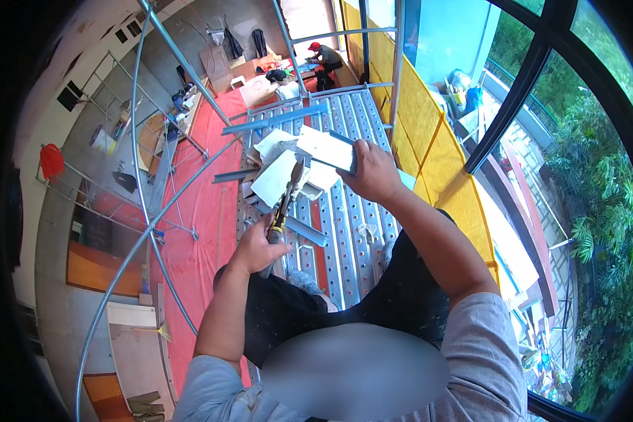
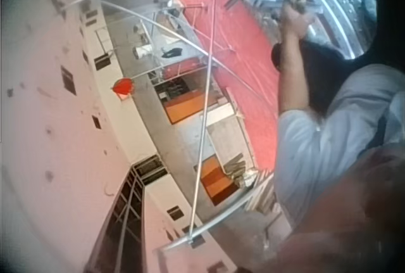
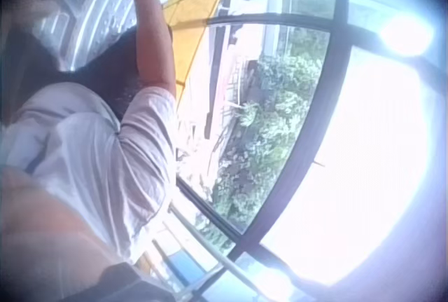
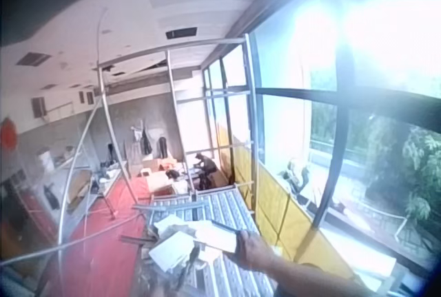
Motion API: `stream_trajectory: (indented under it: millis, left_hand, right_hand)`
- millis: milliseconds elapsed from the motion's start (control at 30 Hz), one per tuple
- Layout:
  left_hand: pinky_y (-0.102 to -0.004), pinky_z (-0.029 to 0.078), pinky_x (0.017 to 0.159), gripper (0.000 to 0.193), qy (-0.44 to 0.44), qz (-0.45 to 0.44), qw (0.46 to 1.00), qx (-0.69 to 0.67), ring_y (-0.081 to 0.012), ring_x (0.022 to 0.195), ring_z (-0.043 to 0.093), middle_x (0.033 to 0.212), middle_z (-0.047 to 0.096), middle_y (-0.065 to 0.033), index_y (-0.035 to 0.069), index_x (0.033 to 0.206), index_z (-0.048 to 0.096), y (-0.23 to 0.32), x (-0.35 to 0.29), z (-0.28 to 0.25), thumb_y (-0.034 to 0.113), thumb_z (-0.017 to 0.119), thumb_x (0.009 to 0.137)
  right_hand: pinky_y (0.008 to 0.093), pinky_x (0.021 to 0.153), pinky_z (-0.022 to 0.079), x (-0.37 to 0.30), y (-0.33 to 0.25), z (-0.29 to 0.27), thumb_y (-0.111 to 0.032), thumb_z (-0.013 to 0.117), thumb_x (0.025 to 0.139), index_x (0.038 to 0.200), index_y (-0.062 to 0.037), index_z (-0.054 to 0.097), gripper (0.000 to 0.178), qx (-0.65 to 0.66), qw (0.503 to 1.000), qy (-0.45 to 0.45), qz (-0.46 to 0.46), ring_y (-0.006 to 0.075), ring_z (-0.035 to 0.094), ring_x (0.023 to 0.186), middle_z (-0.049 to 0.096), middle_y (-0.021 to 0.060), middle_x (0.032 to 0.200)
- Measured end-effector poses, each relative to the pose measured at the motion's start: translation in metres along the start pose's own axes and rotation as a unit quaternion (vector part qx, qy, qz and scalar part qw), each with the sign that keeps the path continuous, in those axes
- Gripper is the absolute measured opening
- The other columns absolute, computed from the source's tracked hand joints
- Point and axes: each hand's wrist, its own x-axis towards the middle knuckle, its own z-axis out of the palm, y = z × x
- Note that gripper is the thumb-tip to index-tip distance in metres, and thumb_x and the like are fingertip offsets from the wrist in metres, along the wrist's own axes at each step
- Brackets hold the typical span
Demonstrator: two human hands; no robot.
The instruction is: The person cuts a piece of white ceiling material with shears and uses a power drill to secure it into a hole in the ceiling while standing on scaffolding.
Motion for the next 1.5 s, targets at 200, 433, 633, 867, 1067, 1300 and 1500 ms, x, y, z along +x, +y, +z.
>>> stream_trajectory:
  millis: [200,433,633,867,1067,1300,1500]
  left_hand:
    - [-0.0554,0.044,0.097,0.078,0.304,0.056,0.846,0.435,-0.0418,0.108,0.060,0.116,0.060,-0.0215,0.003,0.137,0.053,0.040,-0.015,-0.006,0.035,0.083,0.073]
    - [-0.0514,0.047,0.097,0.070,0.270,0.044,0.885,0.377,-0.0361,0.111,0.063,0.119,0.062,-0.0198,0.003,0.135,0.055,0.033,-0.011,-0.013,0.028,0.082,0.075]
    - [-0.0370,0.052,0.092,0.060,-0.131,-0.035,0.863,-0.487,-0.0222,0.103,0.068,0.106,0.068,-0.0075,0.003,0.137,0.058,0.011,-0.012,0.037,0.010,0.072,0.080]
    - [-0.0478,0.049,0.093,0.074,0.317,0.031,0.833,0.452,-0.0422,0.109,0.062,0.119,0.060,-0.0227,0.006,0.139,0.052,0.018,0.000,-0.004,0.028,0.081,0.074]
    - [-0.0439,0.052,0.088,0.062,0.109,-0.026,0.992,0.052,-0.0353,0.105,0.068,0.111,0.068,-0.0181,0.004,0.137,0.057,0.020,-0.005,0.001,0.019,0.075,0.080]
    - [-0.0419,0.053,0.089,0.057,0.207,0.015,0.952,0.227,-0.0316,0.098,0.069,0.106,0.070,-0.0156,0.004,0.133,0.058,0.006,0.002,0.026,0.014,0.075,0.079]
    - [-0.0452,0.052,0.094,0.065,0.190,-0.043,0.967,0.163,-0.0410,0.103,0.067,0.113,0.068,-0.0209,0.003,0.132,0.058,0.012,-0.007,-0.003,0.026,0.080,0.076]
  right_hand:
    - [0.0535,0.086,0.045,-0.003,-0.008,0.005,-0.021,0.069,0.084,0.116,-0.0070,0.057,0.037,-0.229,0.971,0.068,0.011,0.0362,0.064,0.104,0.063,0.0173,0.110]
    - [0.0557,0.088,0.046,0.001,-0.008,0.015,-0.029,0.072,0.087,0.116,-0.0058,0.055,0.041,-0.169,0.984,0.062,0.005,0.0359,0.064,0.104,0.062,0.0177,0.108]
    - [0.0585,0.088,0.046,0.010,-0.009,0.028,-0.040,0.077,0.086,0.115,-0.0046,0.053,0.052,-0.049,0.995,0.084,0.006,0.0393,0.064,0.102,0.062,0.0195,0.105]
    - [0.0511,0.079,0.042,0.001,0.001,0.015,-0.015,0.059,0.088,0.113,-0.0076,0.057,0.025,-0.284,0.949,0.134,-0.034,0.0342,0.063,0.097,0.062,0.0148,0.106]
    - [0.0541,0.084,0.045,0.008,0.003,0.023,-0.022,0.077,0.081,0.118,-0.0075,0.053,0.047,-0.129,0.982,0.133,-0.023,0.0380,0.063,0.101,0.061,0.0155,0.109]
    - [0.0546,0.086,0.044,0.000,0.005,0.012,-0.013,0.058,0.090,0.116,-0.0083,0.057,0.027,-0.197,0.978,0.071,-0.006,0.0355,0.064,0.106,0.063,0.0138,0.110]
    - [0.0554,0.087,0.047,-0.003,0.000,0.028,-0.028,0.078,0.082,0.122,-0.0060,0.051,0.053,-0.175,0.982,0.073,-0.007,0.0383,0.063,0.108,0.062,0.0174,0.113]
